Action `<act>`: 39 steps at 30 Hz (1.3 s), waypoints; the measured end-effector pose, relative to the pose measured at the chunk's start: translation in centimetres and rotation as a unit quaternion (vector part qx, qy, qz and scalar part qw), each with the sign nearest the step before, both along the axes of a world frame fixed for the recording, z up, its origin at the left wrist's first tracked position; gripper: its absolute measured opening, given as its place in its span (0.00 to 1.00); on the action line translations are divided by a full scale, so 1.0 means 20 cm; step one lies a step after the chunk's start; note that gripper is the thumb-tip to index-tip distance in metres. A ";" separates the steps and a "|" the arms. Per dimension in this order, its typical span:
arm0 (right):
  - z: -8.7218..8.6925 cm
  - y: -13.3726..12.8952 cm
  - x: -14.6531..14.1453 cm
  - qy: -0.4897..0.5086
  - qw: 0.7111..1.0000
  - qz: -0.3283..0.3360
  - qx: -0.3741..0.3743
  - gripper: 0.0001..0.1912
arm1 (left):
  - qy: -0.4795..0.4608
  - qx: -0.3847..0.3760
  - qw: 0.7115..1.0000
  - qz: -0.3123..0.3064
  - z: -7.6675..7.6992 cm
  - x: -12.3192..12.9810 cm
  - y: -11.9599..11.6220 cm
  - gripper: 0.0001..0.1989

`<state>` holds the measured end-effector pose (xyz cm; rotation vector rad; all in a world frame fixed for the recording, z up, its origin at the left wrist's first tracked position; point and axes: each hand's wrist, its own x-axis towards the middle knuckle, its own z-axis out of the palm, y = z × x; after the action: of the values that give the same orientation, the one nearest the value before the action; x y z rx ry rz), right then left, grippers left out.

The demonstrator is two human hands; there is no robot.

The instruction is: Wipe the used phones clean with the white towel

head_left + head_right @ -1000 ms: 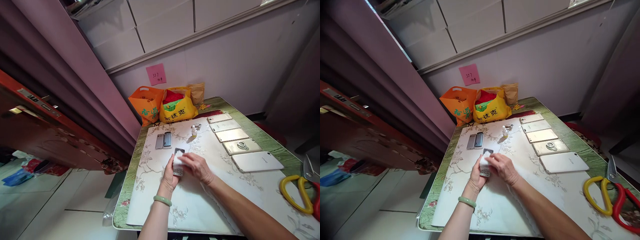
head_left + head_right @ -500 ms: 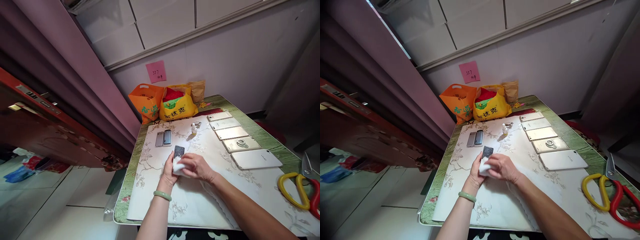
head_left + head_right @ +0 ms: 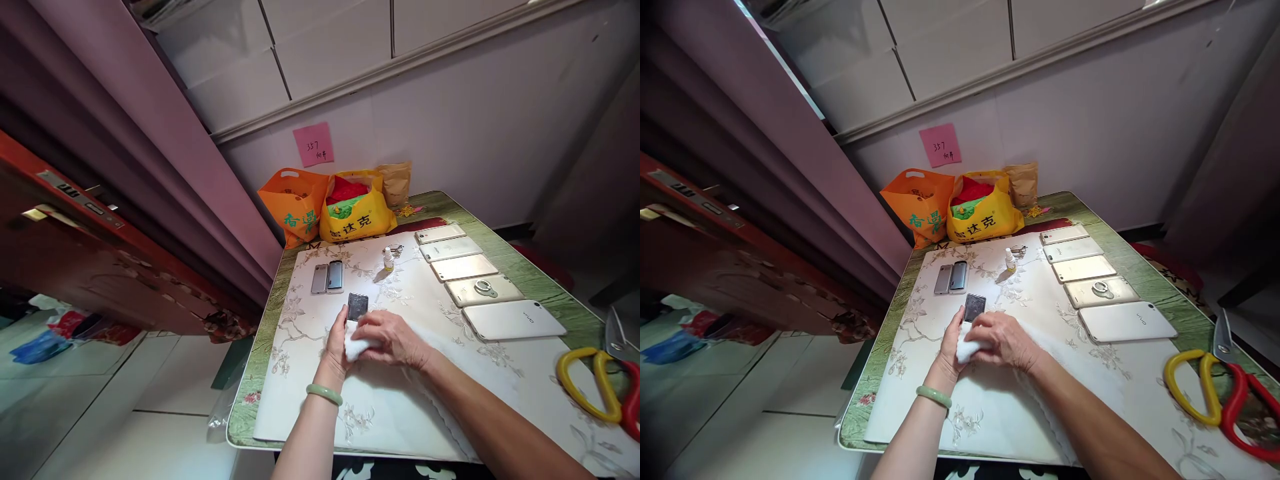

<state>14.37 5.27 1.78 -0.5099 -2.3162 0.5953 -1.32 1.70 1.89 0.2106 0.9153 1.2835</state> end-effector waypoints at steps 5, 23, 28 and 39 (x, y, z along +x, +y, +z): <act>-0.07 0.09 0.01 0.081 0.947 -0.299 -0.087 0.16 | 0.122 -0.033 0.992 -0.015 -0.01 0.04 0.02 0.21; -0.10 0.04 -0.02 0.095 0.942 -0.320 0.017 0.15 | 0.056 0.003 0.998 0.006 -0.04 0.02 0.03 0.16; -0.06 -0.03 -0.03 0.047 0.996 -0.070 0.035 0.12 | -0.020 -0.026 0.999 0.009 -0.03 0.01 0.03 0.19; -0.10 0.03 -0.02 0.095 0.941 -0.323 -0.004 0.15 | 0.045 -0.009 0.999 0.014 -0.02 0.04 0.02 0.15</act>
<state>13.91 5.82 -0.15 -1.1039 -1.8097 0.3113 -0.60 2.03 1.59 0.2428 1.0088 1.2996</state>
